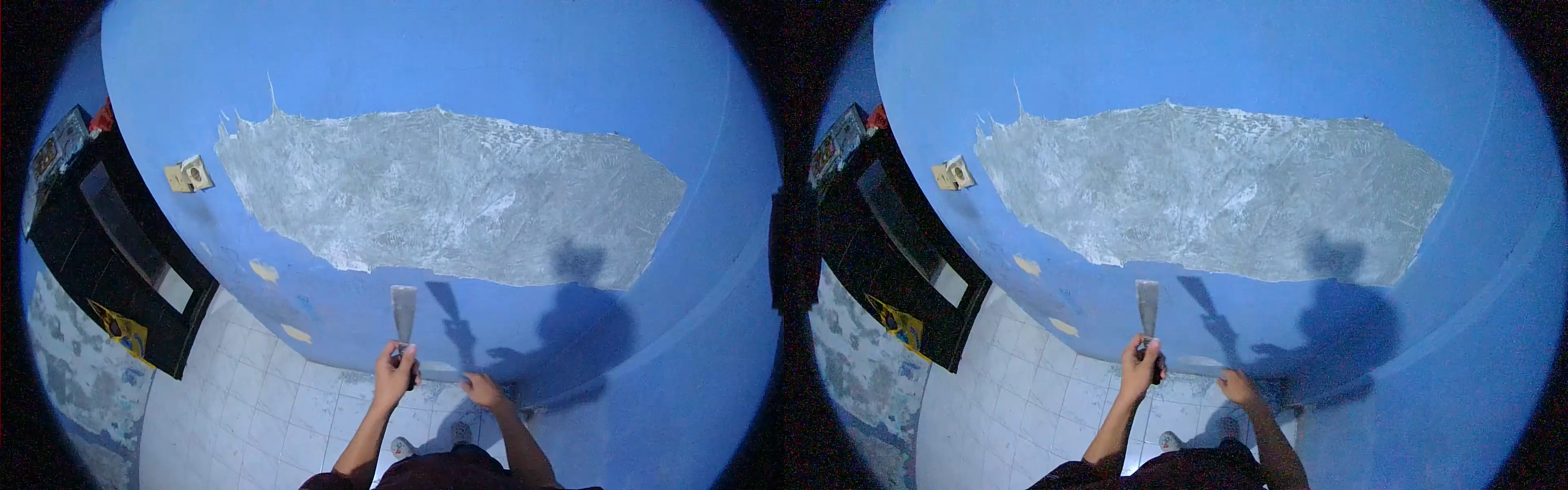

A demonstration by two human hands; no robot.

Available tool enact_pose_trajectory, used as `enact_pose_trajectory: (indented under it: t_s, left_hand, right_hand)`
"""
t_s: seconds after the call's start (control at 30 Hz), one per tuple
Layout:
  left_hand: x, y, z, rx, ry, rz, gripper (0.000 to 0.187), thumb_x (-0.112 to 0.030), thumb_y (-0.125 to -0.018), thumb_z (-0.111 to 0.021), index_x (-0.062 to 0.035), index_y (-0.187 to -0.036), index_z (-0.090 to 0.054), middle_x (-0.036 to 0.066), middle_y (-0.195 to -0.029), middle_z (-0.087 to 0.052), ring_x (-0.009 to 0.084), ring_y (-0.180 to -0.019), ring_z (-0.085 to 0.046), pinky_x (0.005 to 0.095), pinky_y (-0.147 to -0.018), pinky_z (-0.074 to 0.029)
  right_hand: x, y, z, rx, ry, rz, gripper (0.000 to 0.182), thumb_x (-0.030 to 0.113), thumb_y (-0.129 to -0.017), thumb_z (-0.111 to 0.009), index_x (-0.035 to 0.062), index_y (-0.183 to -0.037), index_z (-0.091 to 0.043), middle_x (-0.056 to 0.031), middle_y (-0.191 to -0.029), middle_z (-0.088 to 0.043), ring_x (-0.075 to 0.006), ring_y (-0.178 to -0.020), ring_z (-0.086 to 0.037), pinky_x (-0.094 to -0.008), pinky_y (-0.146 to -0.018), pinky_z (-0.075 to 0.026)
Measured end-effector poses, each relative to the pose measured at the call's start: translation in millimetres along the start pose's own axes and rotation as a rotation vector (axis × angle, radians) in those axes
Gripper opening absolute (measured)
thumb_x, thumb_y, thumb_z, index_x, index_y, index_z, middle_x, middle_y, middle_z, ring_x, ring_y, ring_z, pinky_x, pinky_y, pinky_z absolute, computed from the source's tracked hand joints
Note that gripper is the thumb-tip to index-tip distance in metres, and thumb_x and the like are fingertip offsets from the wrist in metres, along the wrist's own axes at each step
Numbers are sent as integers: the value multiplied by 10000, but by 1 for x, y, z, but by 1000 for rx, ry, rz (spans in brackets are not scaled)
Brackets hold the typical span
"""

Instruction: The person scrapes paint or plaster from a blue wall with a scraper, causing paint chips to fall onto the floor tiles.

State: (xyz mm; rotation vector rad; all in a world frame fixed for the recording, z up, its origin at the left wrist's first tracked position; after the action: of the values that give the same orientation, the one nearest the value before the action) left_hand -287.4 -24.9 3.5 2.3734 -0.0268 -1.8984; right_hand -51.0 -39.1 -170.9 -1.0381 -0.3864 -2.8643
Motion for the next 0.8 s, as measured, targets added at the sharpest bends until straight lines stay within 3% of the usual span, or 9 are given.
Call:
enact_pose_trajectory:
  t_s: [0.07,0.17,0.23,0.4,0.47,0.6,0.67,0.73,0.8]
  left_hand:
    - [-5,12,-16,177,-21,-28,228,-258,-971,-613,-72,-896,-504,11,-551,-525,86,-424,-489,248,-372,-327]
    - [33,40,-12,207,-108,6,228,-255,-965,-622,-53,-926,-525,5,-545,-514,76,-421,-472,243,-383,-334]
    - [54,61,-2,201,-162,86,248,-268,-965,-621,-39,-932,-533,4,-541,-507,72,-422,-464,244,-385,-332]
    - [104,104,56,15,-182,290,271,-288,-975,-594,-29,-921,-534,20,-538,-509,87,-410,-465,261,-371,-334]
    - [106,109,75,-76,-179,353,261,-278,-979,-578,-28,-922,-529,36,-527,-508,106,-394,-467,280,-355,-337]
    - [98,91,98,-86,-218,237,154,-189,-984,-504,-39,-968,-533,43,-560,-527,115,-404,-472,273,-362,-358]
    - [86,77,94,-46,-164,126,144,-183,-995,-498,-43,-1028,-516,42,-614,-544,115,-434,-487,267,-381,-371]
    - [57,61,75,33,-134,82,165,-196,-1006,-504,-49,-1082,-507,35,-677,-555,110,-492,-507,262,-414,-398]
    - [29,39,51,117,-148,-6,213,-219,-1012,-513,-48,-1138,-498,34,-715,-562,106,-531,-512,260,-443,-418]
  right_hand:
    - [55,0,12,97,-101,-66,390,252,-890,-636,-13,-1176,-618,-268,-1128,-636,-417,-1068,-600,-452,-926,-474]
    - [76,5,2,198,-174,93,483,280,-883,-644,14,-1275,-555,-271,-1244,-565,-428,-1175,-532,-464,-1010,-437]
    - [81,19,-5,8,-42,387,508,288,-881,-650,17,-1295,-535,-235,-1307,-523,-407,-1186,-531,-463,-994,-451]
    - [2,63,-14,182,-54,25,593,318,-917,-628,31,-1405,-450,-224,-1500,-327,-373,-1364,-368,-459,-1096,-359]
    - [-49,74,-37,242,284,30,592,338,-927,-621,47,-1413,-451,-220,-1506,-317,-386,-1376,-341,-487,-1096,-351]
    - [-71,97,-31,316,288,51,589,338,-920,-634,47,-1403,-467,-215,-1497,-338,-406,-1372,-340,-505,-1098,-342]
    - [-57,93,-12,149,207,59,594,419,-913,-595,-10,-1318,-527,-239,-1461,-392,-395,-1350,-388,-467,-1110,-341]
    - [-14,75,23,-39,32,157,550,343,-904,-619,-12,-1313,-525,-227,-1412,-438,-410,-1307,-421,-472,-1085,-362]
    - [46,50,69,-223,143,250,525,237,-902,-654,-14,-1337,-502,-206,-1410,-438,-382,-1288,-442,-446,-1068,-380]
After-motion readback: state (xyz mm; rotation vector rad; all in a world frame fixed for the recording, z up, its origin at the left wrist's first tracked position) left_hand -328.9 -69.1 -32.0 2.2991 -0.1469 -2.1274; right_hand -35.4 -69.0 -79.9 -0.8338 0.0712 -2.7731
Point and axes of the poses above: each hand's wrist, its own y-axis away from the middle knuckle, its own z-axis out of the back of the hand, x = y × z, the point moved 3 cm from there along -y, towards the middle knuckle
